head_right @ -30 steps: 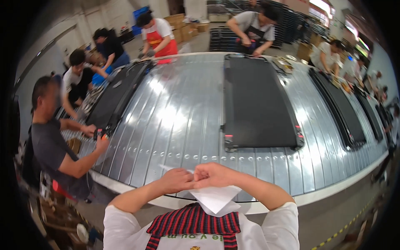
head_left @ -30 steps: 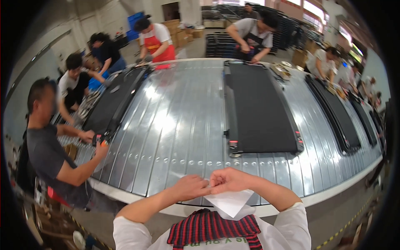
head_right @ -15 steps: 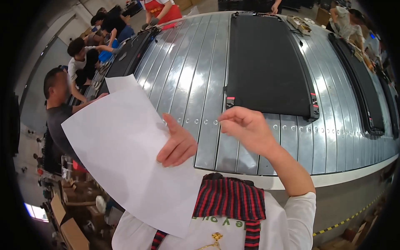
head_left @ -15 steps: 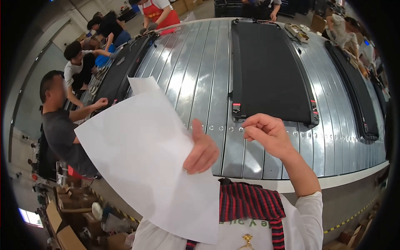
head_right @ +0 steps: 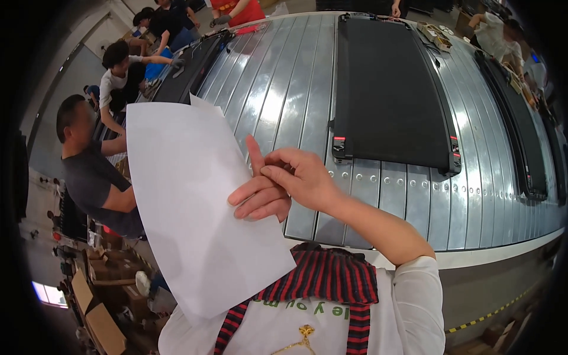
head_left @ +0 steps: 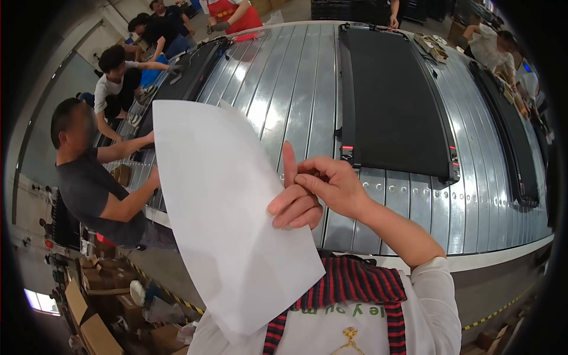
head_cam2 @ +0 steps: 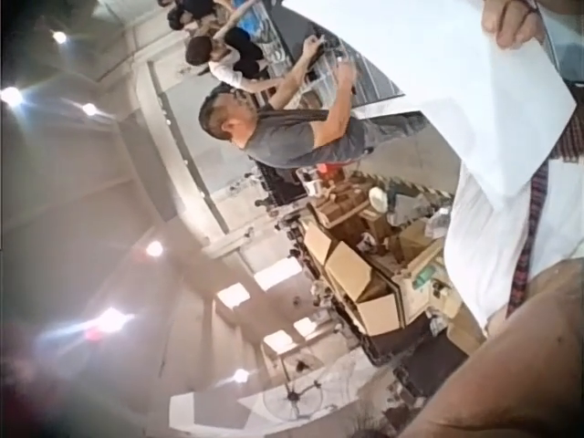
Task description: Applying stickers and labels to treadmills on a factory assembly line.
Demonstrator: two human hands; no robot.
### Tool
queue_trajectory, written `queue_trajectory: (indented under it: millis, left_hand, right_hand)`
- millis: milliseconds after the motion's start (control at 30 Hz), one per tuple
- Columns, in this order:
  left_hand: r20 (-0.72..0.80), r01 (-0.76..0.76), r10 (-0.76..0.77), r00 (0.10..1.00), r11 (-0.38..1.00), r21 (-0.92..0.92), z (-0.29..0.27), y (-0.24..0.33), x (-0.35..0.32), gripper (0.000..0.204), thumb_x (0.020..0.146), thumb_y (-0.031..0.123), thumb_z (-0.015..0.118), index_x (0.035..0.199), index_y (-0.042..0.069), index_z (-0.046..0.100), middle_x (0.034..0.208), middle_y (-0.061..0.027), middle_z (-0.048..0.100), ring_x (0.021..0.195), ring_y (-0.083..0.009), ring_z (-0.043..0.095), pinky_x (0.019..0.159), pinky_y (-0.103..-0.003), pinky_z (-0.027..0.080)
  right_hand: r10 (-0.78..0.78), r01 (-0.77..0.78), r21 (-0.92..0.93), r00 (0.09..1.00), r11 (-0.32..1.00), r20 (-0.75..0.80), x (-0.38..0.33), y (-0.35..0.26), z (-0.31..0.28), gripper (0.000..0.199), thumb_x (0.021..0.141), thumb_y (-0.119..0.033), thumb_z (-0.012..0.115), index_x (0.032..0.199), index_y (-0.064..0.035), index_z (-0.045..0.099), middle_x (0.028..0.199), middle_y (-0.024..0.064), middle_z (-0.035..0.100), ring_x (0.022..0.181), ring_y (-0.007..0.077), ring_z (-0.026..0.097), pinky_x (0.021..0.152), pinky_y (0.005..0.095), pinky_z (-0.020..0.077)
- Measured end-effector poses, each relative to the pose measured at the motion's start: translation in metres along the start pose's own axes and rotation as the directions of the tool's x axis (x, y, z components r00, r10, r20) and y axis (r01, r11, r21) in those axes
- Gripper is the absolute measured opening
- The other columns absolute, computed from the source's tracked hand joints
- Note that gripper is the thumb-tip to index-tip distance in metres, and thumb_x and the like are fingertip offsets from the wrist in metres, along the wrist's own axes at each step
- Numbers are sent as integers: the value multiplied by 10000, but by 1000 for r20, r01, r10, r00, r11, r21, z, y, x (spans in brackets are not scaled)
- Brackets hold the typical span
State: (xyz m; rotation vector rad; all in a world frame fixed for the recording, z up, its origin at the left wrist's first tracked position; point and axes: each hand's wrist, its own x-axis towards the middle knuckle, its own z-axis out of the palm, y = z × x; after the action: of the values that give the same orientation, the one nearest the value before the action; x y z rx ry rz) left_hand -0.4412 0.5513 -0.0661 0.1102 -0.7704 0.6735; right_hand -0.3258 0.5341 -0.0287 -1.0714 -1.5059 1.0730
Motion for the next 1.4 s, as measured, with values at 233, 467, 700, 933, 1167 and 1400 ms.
queue_trajectory:
  millis: [233, 467, 700, 933, 1167, 1400]
  left_hand:
    - [65, 36, -35, 997, 999, -22, -2, 23, -8, 604, 871, 414, 354, 1355, 209, 57, 758, -32, 545, 658, -154, 529, 669, -301, 419]
    - [-432, 121, 141, 891, 842, 526, -8, 47, -18, 502, 843, 289, 468, 1260, 50, 321, 805, -36, 563, 685, -147, 538, 636, -285, 436]
    - [-544, 506, 623, 563, 262, 822, -22, 96, -31, 386, 724, 121, 664, 1026, -71, 520, 1001, -125, 569, 866, -176, 558, 739, -296, 460]
    - [-571, 541, 527, 630, 229, 809, -23, 100, -37, 347, 745, 129, 642, 1015, -63, 535, 949, -109, 588, 813, -161, 568, 711, -269, 462]
    - [-641, 609, 387, 663, 219, 763, -16, 123, -39, 342, 777, 160, 607, 1037, -45, 523, 959, -93, 585, 808, -151, 569, 708, -269, 466]
    - [-651, 511, 347, 675, 416, 752, -4, 135, -18, 341, 793, 191, 591, 1052, -14, 510, 969, -78, 584, 810, -149, 577, 736, -267, 463]
  right_hand:
    - [74, -76, 66, 997, 995, 25, 20, 6, 16, 171, 818, -153, 554, 866, 10, 581, 751, 37, 593, 690, 76, 544, 612, 216, 445]
    - [173, -169, 41, 971, 985, -165, 26, 23, -1, 200, 843, -184, 518, 883, -5, 598, 733, 26, 584, 642, 64, 517, 586, 208, 427]
    - [-10, -34, -70, 841, 997, -542, -4, 19, -43, 156, 833, -134, 524, 893, -5, 586, 733, 11, 569, 631, 46, 497, 567, 172, 406]
    - [-183, -71, -394, 803, 916, -568, -3, 37, -28, 270, 800, -116, 572, 1030, 17, 520, 818, 36, 587, 706, 86, 537, 670, 211, 438]
    - [268, -195, 267, 925, 944, -271, -1, 36, -20, 228, 798, -43, 539, 997, 64, 510, 868, 92, 614, 746, 104, 584, 673, 229, 471]
    - [-44, -167, -364, 861, 916, -507, -3, 44, -12, 258, 725, -3, 581, 977, 16, 529, 833, 78, 594, 733, 168, 566, 672, 270, 453]
